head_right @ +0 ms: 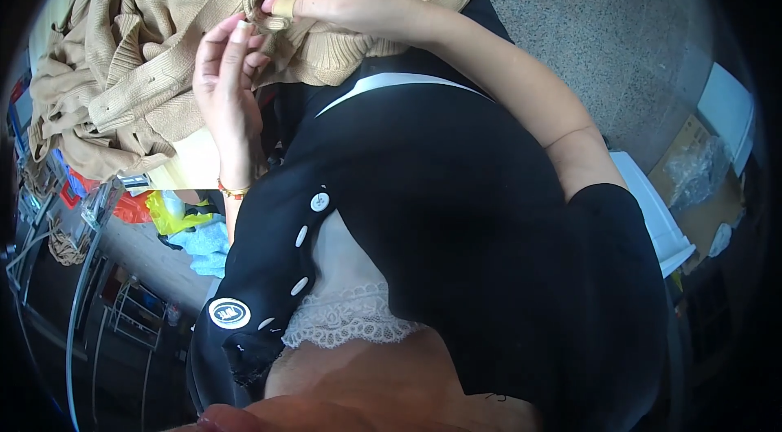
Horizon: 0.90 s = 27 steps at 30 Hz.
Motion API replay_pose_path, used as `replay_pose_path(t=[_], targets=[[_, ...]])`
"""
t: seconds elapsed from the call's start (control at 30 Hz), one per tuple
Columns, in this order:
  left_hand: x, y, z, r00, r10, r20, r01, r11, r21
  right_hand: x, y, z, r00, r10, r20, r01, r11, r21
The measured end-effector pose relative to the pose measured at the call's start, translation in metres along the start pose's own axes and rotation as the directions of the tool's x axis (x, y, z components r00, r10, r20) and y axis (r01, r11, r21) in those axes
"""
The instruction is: Trimming excess threads from sweaters using a pair of small scissors.
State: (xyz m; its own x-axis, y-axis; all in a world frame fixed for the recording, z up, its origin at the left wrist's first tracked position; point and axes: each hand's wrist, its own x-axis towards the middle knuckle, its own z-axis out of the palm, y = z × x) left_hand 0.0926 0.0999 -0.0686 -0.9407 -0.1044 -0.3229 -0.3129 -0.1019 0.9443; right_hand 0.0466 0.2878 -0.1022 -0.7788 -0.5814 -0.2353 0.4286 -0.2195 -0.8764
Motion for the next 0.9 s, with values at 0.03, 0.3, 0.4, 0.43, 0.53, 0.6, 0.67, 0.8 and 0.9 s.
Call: replay_pose_path(t=[0.03,0.3,0.4,0.43,0.53,0.6,0.67,0.8,0.9], targets=[[-0.001,-0.003,-0.001,1.0,0.006,0.008,-0.007,0.999,0.052,0.002,0.002,-0.005,0.997,0.062,0.041,-0.062,0.998,0.016],[0.006,-0.019,0.0,0.998,0.03,-0.059,0.0,0.89,0.456,0.007,0.012,-0.005,0.995,0.08,0.065,-0.081,0.997,0.007],[0.008,-0.028,-0.003,0.985,0.172,-0.004,-0.136,0.795,0.592,0.003,0.012,-0.006,0.998,0.049,0.038,-0.05,0.998,0.044],[0.008,-0.031,-0.003,0.988,0.154,-0.011,-0.123,0.832,0.541,0.001,0.012,-0.008,0.999,0.045,0.024,-0.046,0.997,0.055],[0.012,-0.033,-0.005,0.996,0.092,-0.02,-0.079,0.934,0.348,-0.002,0.014,-0.012,0.998,0.046,0.043,-0.051,0.992,0.119],[0.016,-0.03,-0.005,0.999,0.034,-0.023,-0.03,0.986,0.164,-0.002,0.017,-0.018,1.0,0.0,0.03,-0.002,0.997,0.073],[0.018,-0.024,-0.004,1.0,-0.031,0.0,0.031,0.996,0.08,0.003,0.028,-0.026,0.998,-0.053,0.016,0.052,0.998,0.026],[0.02,-0.01,0.005,0.996,-0.088,0.02,0.09,0.987,-0.134,0.006,0.019,-0.038,0.817,-0.57,0.087,0.538,0.701,-0.468],[0.022,-0.001,0.009,0.998,-0.051,0.045,0.062,0.96,-0.274,-0.014,-0.028,-0.021,0.734,-0.645,0.214,0.573,0.418,-0.705]])
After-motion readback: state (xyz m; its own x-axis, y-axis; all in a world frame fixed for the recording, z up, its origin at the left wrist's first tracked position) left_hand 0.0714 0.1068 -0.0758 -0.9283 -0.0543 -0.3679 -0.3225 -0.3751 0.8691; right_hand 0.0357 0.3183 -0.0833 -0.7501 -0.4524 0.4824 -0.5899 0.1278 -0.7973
